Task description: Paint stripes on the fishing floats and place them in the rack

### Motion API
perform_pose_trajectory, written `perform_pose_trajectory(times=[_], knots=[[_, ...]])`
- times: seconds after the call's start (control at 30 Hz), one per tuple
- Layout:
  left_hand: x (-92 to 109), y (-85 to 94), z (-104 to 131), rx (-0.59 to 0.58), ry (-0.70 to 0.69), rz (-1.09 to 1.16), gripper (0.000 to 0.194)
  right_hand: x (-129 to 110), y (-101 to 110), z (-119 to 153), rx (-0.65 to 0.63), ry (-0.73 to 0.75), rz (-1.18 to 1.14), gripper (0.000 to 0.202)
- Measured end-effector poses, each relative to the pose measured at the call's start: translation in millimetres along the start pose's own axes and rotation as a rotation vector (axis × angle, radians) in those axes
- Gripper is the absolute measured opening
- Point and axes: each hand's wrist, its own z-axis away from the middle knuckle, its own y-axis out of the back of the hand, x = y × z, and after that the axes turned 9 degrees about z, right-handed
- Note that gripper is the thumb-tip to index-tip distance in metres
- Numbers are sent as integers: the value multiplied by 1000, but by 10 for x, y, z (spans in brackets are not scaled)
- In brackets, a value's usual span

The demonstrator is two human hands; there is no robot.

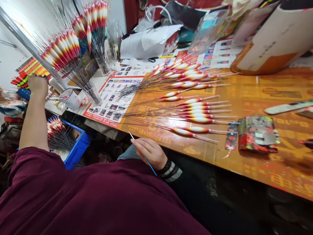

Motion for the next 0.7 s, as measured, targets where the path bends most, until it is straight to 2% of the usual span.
perform_pose_trajectory(times=[0.1,0.13,0.2,0.33,0.43,0.5,0.57,0.7], knots=[[553,-68,356,50,-48,4,25,-15,66,-38,32,-53,-13,56],[799,-120,532,78,-131,19,16,-18,99,-54,52,-74,-7,56],[1330,-275,943,23,-338,117,17,-15,174,-85,80,-91,25,55],[2322,-779,1728,-191,-519,385,16,12,346,-94,137,-87,128,56],[2895,-1215,2034,-310,-597,531,18,17,499,-36,145,-111,192,53],[3163,-1447,2087,-360,-634,569,18,9,612,23,136,-134,228,51],[3330,-1609,2073,-401,-648,565,17,-1,726,83,136,-163,268,48],[3419,-1776,2015,-413,-633,586,11,-14,913,174,171,-217,343,47]])
